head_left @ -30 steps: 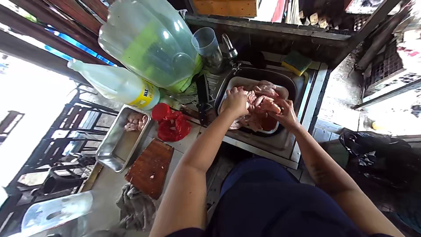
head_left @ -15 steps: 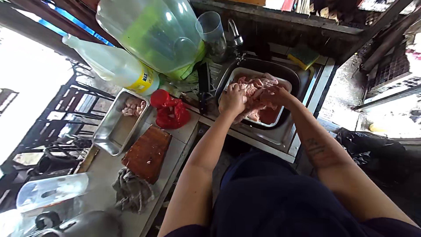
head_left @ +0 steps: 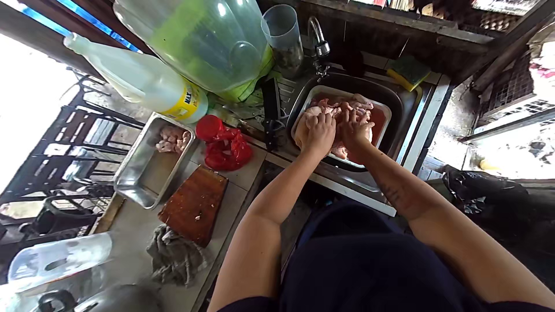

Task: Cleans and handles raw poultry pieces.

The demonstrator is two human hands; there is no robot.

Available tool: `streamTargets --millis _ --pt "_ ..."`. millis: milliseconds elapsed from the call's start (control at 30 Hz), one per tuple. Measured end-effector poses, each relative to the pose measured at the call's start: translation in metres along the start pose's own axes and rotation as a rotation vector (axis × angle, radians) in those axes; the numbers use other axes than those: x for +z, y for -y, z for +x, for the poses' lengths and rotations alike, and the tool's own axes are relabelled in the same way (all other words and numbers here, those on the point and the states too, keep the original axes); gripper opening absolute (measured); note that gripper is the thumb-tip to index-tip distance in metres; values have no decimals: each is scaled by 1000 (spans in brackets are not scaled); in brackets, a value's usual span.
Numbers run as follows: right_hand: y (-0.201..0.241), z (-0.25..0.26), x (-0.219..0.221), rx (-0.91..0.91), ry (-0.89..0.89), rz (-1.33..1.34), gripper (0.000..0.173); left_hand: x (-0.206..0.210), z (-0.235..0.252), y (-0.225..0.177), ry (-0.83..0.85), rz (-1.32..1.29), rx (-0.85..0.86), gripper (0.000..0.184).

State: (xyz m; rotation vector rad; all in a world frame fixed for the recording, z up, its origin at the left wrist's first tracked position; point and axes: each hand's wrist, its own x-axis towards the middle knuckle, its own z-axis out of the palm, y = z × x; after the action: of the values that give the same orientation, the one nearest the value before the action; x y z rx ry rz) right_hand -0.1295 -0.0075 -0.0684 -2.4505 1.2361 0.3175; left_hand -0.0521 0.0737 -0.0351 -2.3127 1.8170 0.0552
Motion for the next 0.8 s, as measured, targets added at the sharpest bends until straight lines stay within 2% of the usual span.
streamTargets --millis 167,233,267,400,533,700,800 --pt "-25 5 1 -78 21 -21 94 -9 8 -26 145 126 37 35" --pt "-37 4 2 -84 -6 6 83 -15 11 -37 203 128 50 40" --pt "-40 5 2 -73 -8 7 83 -17 13 -39 228 133 61 41" --pt "-36 9 1 -24 13 0 92 -20 21 -31 250 97 101 41" --pt "-42 15 7 -85 -3 -33 98 -19 20 -21 229 -3 121 36" --pt "-51 17 11 -123 -15 -17 75 -22 18 -24 213 -1 148 33" --pt "-56 23 13 -135 -17 -33 75 -25 21 -23 222 5 152 35"
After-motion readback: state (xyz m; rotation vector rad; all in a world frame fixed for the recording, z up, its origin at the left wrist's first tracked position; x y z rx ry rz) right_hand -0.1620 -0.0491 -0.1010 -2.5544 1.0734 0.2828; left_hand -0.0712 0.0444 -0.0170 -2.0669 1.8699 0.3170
